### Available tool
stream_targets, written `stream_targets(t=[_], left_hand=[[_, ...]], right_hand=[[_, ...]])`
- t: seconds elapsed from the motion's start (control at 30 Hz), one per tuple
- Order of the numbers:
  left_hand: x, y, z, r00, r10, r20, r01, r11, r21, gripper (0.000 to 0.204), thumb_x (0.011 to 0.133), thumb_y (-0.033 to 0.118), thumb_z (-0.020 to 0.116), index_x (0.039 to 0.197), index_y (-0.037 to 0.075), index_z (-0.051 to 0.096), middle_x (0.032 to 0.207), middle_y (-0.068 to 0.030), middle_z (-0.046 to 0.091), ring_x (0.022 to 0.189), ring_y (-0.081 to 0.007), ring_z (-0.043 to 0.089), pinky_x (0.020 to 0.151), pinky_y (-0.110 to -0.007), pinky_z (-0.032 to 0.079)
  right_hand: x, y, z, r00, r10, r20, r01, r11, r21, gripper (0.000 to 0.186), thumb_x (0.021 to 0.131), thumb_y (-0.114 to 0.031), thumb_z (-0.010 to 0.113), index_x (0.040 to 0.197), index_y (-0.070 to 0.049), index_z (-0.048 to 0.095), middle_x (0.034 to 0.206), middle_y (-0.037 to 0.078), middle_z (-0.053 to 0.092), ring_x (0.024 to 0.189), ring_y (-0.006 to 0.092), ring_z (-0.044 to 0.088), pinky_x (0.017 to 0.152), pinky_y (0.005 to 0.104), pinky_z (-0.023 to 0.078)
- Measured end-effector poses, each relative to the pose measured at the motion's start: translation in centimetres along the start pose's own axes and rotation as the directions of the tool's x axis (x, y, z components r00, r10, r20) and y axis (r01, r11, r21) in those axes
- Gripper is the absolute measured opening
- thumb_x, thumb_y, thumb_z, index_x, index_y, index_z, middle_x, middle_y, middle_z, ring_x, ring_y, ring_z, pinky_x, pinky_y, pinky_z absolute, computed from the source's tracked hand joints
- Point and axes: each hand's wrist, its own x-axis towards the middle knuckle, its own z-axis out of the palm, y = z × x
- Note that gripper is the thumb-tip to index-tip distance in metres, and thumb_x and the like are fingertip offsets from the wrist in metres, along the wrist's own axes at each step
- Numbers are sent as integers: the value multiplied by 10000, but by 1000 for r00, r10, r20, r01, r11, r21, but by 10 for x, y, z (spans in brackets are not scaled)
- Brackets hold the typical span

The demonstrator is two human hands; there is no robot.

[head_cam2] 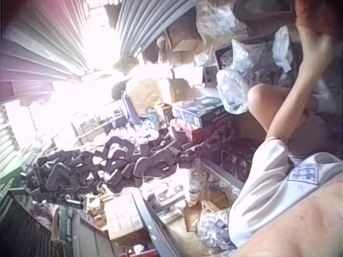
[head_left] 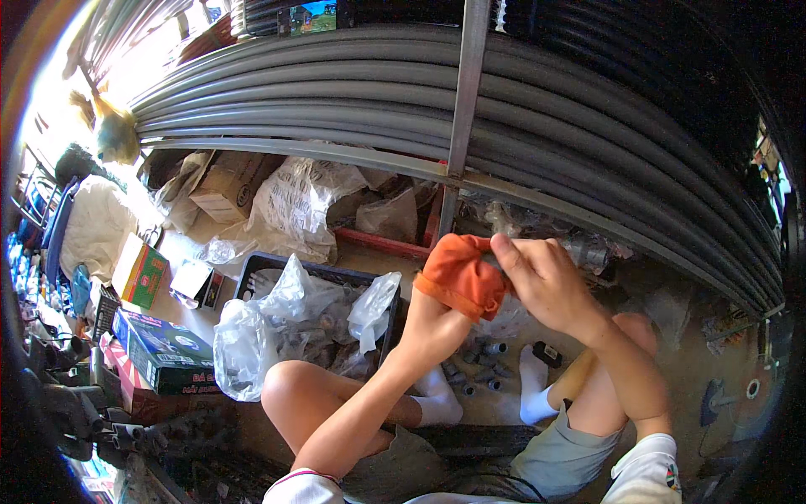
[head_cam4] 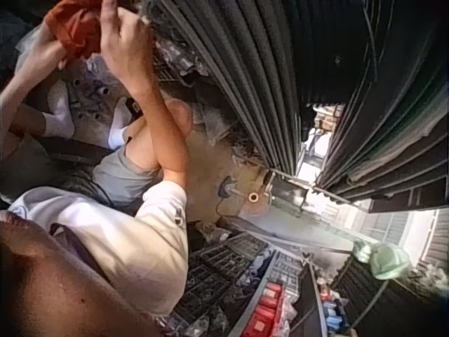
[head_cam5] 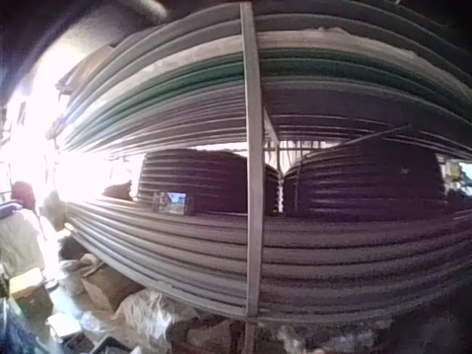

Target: Cleaning plastic plumbing couplers or connectors with an orange cloth.

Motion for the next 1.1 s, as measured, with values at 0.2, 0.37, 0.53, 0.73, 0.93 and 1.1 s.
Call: stream_targets(t=[0.2, 0.37, 0.53, 0.73, 0.93, 1.1], left_hand=[[4, 5, 4, 984, -75, -159, 55, 990, -129, 296, 956, 85, 600, 1222, -25, 531, 878, -14, 613, 752, -77, 586, 656, -232, 484], [4, 16, 0, 982, -183, -38, 171, 964, -205, 225, 996, 117, 574, 1176, -11, 533, 822, -15, 599, 670, -77, 558, 572, -232, 444], [5, 10, -2, 996, -80, -44, 73, 986, -151, 209, 1010, 123, 551, 1171, -9, 532, 796, -25, 596, 629, -82, 549, 539, -232, 421], [5, 15, -2, 991, -135, -9, 131, 976, -173, 270, 996, 96, 557, 1237, -16, 510, 805, -32, 603, 635, -86, 571, 543, -232, 446], [8, 9, -9, 999, 3, 46, -1, 999, -43, 358, 938, 57, 621, 1268, -29, 513, 969, -52, 620, 845, -119, 615, 740, -261, 501], [5, 8, -13, 984, -54, 168, 63, 997, -43, 387, 894, 35, 646, 1254, -40, 524, 1120, -51, 598, 1047, -129, 572, 912, -279, 460]], right_hand=[[-1, 0, 6, 997, -40, 70, 39, 999, 10, 543, 1047, -414, 497, 772, 33, 638, 639, 260, 574, 630, 461, 601, 542, 466, 439], [-1, -1, 5, 997, -2, 79, 3, 1000, -8, 550, 1044, -426, 495, 778, 29, 651, 654, 266, 586, 672, 468, 614, 562, 476, 457], [0, 0, 7, 997, -13, 78, 17, 999, -42, 562, 1043, -440, 486, 778, 26, 653, 652, 268, 586, 679, 472, 614, 569, 487, 459], [0, 5, 7, 998, -12, 61, 16, 998, -62, 558, 1035, -446, 502, 775, 23, 657, 640, 277, 578, 663, 480, 610, 567, 503, 456], [-1, 2, 3, 999, -26, 23, 27, 999, -44, 563, 1027, -452, 519, 766, 27, 661, 653, 284, 590, 671, 471, 626, 565, 502, 461], [-1, -2, -6, 999, -16, 29, 17, 999, -41, 594, 1039, -461, 490, 749, 28, 661, 646, 273, 600, 670, 464, 631, 570, 490, 468]])
